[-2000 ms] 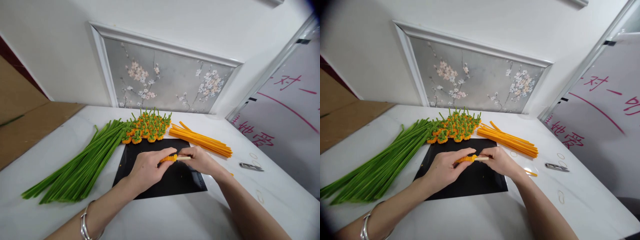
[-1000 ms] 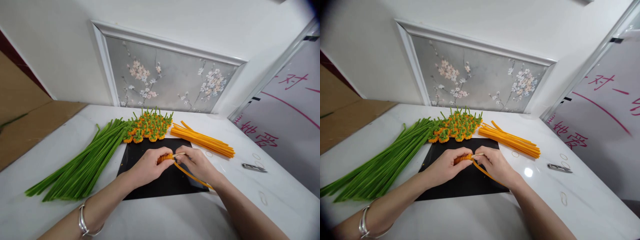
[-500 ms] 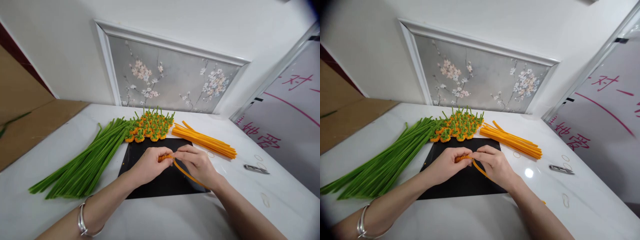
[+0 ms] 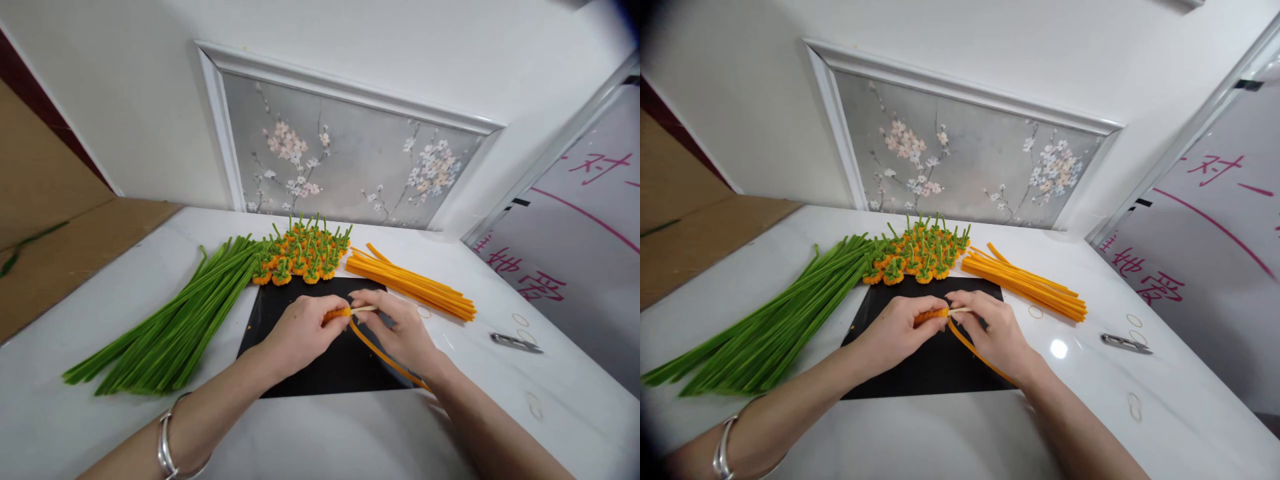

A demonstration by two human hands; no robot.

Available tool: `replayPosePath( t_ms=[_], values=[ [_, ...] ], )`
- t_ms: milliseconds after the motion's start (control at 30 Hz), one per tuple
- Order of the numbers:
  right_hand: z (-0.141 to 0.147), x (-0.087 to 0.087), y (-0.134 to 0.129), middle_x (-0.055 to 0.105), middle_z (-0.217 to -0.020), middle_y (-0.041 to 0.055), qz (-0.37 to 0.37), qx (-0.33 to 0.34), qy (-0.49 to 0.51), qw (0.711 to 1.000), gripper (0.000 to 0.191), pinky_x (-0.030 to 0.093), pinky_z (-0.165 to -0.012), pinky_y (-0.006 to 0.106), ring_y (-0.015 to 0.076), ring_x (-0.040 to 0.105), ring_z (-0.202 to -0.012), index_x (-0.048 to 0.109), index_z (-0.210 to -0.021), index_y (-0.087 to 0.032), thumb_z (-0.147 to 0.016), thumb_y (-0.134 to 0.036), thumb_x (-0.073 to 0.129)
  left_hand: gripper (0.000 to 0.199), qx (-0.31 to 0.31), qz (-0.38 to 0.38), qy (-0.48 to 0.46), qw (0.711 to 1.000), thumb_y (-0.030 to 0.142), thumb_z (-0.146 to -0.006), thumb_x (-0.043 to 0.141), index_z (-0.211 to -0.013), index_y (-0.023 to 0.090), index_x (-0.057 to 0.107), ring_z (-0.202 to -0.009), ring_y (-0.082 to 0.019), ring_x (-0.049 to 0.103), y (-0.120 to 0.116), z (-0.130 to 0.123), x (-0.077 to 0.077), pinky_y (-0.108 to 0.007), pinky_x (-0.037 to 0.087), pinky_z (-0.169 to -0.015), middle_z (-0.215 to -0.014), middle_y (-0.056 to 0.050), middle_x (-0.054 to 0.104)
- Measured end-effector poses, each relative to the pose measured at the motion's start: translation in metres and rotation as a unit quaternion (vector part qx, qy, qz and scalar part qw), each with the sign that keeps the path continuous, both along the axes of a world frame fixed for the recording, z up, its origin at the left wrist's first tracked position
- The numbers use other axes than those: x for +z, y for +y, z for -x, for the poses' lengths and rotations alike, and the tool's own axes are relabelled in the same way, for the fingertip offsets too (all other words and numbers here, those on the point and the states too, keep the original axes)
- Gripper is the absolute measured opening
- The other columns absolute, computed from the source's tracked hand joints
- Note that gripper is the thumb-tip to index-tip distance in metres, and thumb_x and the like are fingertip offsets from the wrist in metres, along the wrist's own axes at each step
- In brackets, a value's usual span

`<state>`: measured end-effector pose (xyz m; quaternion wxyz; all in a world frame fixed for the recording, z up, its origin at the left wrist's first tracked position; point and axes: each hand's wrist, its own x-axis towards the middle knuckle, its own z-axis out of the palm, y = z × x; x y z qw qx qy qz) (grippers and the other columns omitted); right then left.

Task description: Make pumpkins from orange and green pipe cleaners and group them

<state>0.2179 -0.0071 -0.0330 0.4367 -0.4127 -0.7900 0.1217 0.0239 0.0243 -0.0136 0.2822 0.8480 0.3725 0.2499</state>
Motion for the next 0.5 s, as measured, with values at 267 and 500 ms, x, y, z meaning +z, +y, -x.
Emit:
replayPosePath(
  t_ms=[267, 500],
  values=[
    [0.011, 0.008, -0.006, 0.051, -0.059, -0.0035, 0.205, -0.038, 0.026, 0.978, 0.023, 0.035, -0.046, 0.021, 0.0098, 0.044, -0.051, 0.057, -0.077, -0.018, -0.091, -0.036, 0.051, 0.018, 0.018, -0.168, 0.128, 0.977, 0.019, -0.09, 0.047, -0.083, 0.019, 0.063, -0.07, -0.017, 0.064, -0.004, -0.002, -0.009, -0.026, 0.038, -0.061, -0.075, -0.001, 0.068],
    [0.013, 0.01, -0.007, 0.049, -0.058, -0.0045, 0.227, -0.046, 0.034, 0.972, 0.018, 0.034, -0.046, 0.021, 0.0098, 0.042, -0.052, 0.056, -0.074, -0.018, -0.086, -0.031, 0.055, 0.016, 0.009, -0.184, 0.127, 0.975, 0.019, -0.09, 0.047, -0.092, 0.022, 0.063, -0.075, -0.018, 0.066, -0.007, -0.001, -0.01, -0.026, 0.038, -0.063, -0.081, 0.0, 0.071]
  ],
)
